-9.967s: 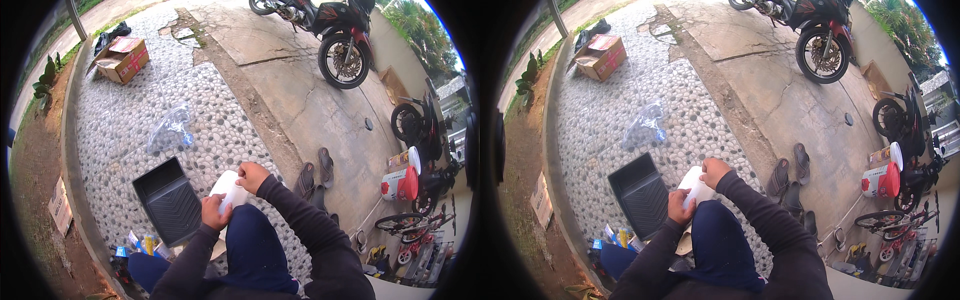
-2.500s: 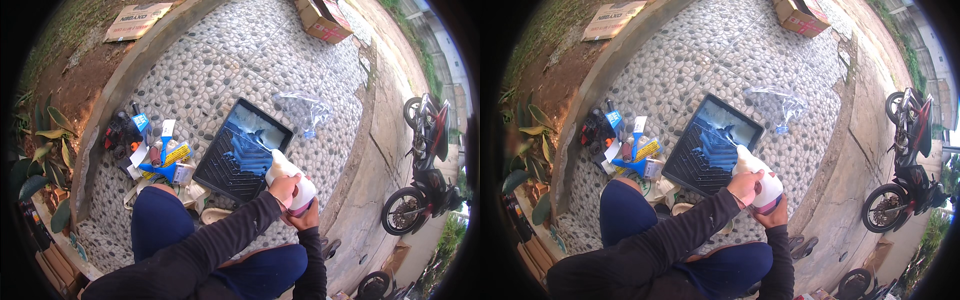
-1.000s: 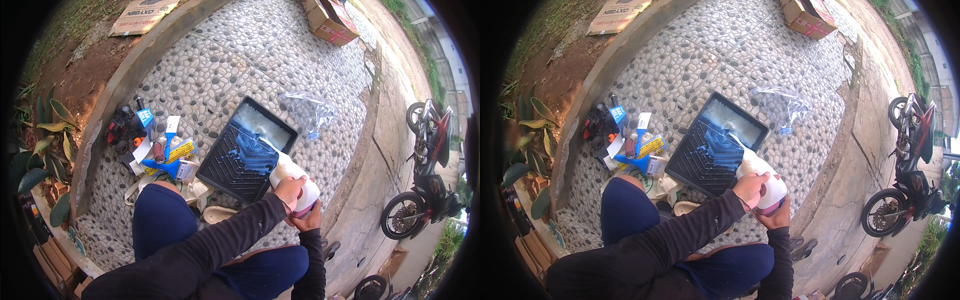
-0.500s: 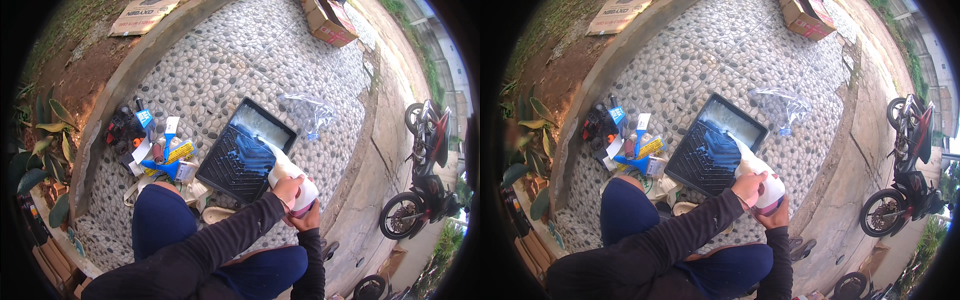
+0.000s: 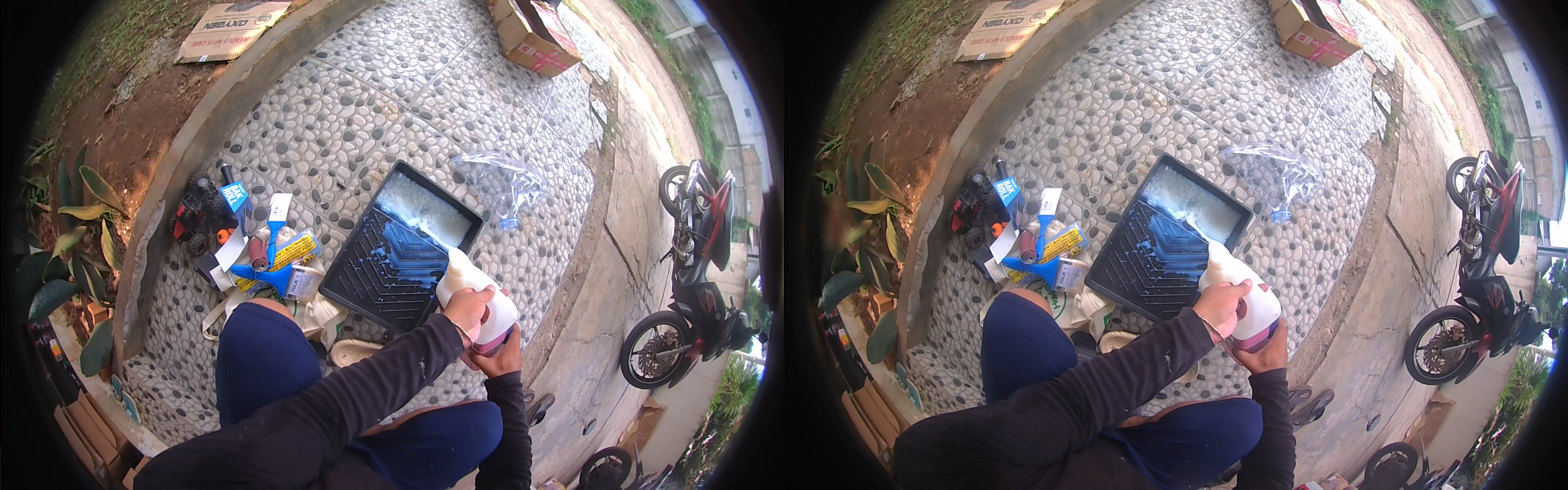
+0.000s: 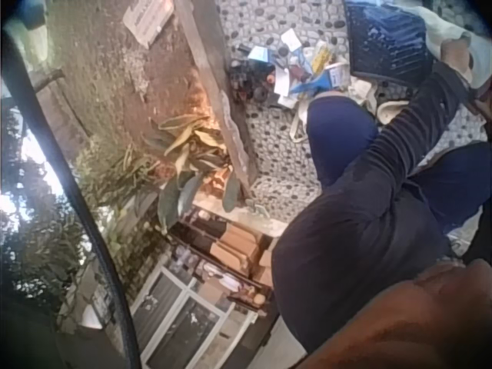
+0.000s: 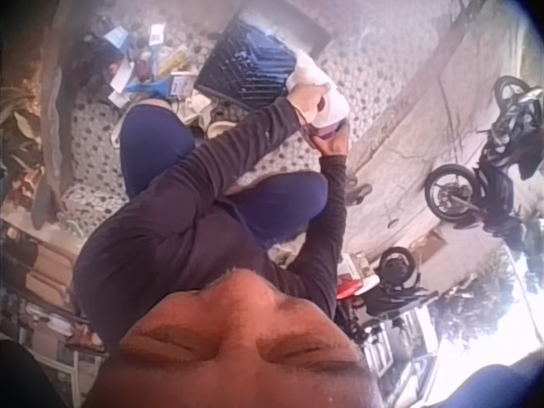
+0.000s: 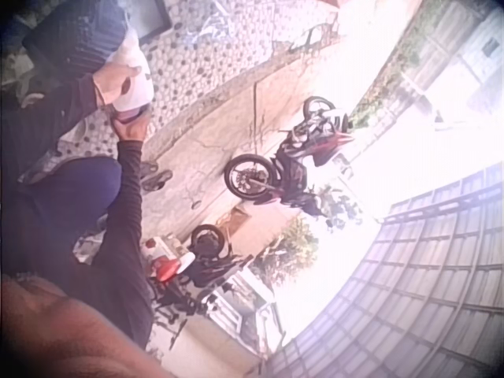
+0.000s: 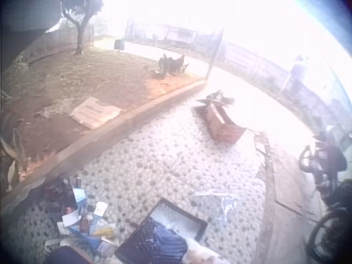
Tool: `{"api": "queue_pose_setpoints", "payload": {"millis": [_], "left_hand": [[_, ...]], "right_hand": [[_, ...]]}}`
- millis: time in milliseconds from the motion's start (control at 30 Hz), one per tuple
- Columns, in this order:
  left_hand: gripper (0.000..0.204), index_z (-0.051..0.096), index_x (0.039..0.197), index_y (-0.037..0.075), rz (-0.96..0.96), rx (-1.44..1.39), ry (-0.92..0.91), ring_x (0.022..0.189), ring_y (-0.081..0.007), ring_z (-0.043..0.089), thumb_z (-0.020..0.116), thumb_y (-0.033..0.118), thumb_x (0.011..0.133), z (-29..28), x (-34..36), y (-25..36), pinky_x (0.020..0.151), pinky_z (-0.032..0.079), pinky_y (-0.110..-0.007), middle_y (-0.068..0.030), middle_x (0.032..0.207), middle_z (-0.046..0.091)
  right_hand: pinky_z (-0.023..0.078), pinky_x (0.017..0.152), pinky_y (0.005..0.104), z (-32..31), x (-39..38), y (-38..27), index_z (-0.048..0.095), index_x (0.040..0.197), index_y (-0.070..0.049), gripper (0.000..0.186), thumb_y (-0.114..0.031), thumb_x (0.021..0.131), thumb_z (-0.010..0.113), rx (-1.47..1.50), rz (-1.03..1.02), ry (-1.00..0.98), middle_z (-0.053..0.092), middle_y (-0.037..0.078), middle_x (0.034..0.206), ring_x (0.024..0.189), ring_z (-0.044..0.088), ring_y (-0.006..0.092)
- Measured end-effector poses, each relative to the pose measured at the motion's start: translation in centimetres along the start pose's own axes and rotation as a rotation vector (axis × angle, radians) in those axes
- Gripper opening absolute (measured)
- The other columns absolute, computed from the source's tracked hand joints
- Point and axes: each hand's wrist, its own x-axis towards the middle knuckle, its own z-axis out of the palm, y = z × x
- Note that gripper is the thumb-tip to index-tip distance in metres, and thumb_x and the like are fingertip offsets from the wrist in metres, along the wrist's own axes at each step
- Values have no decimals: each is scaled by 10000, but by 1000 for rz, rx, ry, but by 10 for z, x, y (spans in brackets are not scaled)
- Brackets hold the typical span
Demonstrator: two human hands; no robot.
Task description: The person sits on a paved outdoor area and prepares painting supplies. They open a white paint container, pour paint into a black tray, and assemble a blue paint roller by attaching it to a handle. The person then carries the tray and roller into a room where another person is painting a wall.
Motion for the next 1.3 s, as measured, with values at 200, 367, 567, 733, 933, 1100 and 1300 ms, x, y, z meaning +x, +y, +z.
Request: {"api": "queue_pose_setpoints", "payload": {"millis": [200,367,567,733,933,1100,1300], "left_hand": [[193,551,1198,22,-8,2,-12,901,-93,580,506,125,1041,-2,2,-1,749,434,-237,-91,1115,722],[188,552,1190,19,-4,4,2,896,-87,575,509,128,1042,0,0,0,741,427,-231,-91,1119,722],[224,526,1197,-19,-5,61,-2,925,-109,580,521,137,1037,14,-17,-2,775,435,-244,-128,1174,694],[278,479,1205,-75,47,37,-78,947,-155,576,522,139,1033,22,-21,-10,894,460,-305,-168,1227,657],[309,462,1248,-75,78,158,-106,1020,-166,576,517,137,1030,32,-27,-6,937,457,-346,-162,1231,656],[291,493,1212,-75,175,250,-53,1010,-226,652,549,122,1006,38,-26,-23,894,511,-374,-174,1121,679],[271,469,1142,-63,278,382,-132,990,-234,657,585,126,985,29,-9,-70,865,507,-363,-200,1084,671]], "right_hand": [[496,975,426,-1,-1,4,357,1351,54,1108,-372,524,959,-8,7,-11,550,227,1268,1166,600,340],[499,975,422,-1,0,-1,363,1351,45,1097,-373,530,958,-3,20,-11,554,221,1269,1167,603,334],[497,990,415,-1,-4,-11,356,1368,26,1087,-326,537,962,112,61,-2,552,202,1298,1190,599,306],[492,1006,416,1,-3,-8,344,1386,9,1102,-295,531,970,224,41,17,546,186,1317,1211,588,296],[491,1010,417,13,5,4,335,1402,-6,1111,-289,538,974,578,131,39,542,178,1326,1212,586,298],[484,1016,421,13,11,9,345,1402,-10,1079,-280,557,960,645,162,48,533,181,1333,1221,574,307],[473,1027,427,11,14,11,360,1399,-12,1036,-266,579,941,490,104,56,522,188,1340,1238,554,318]]}}
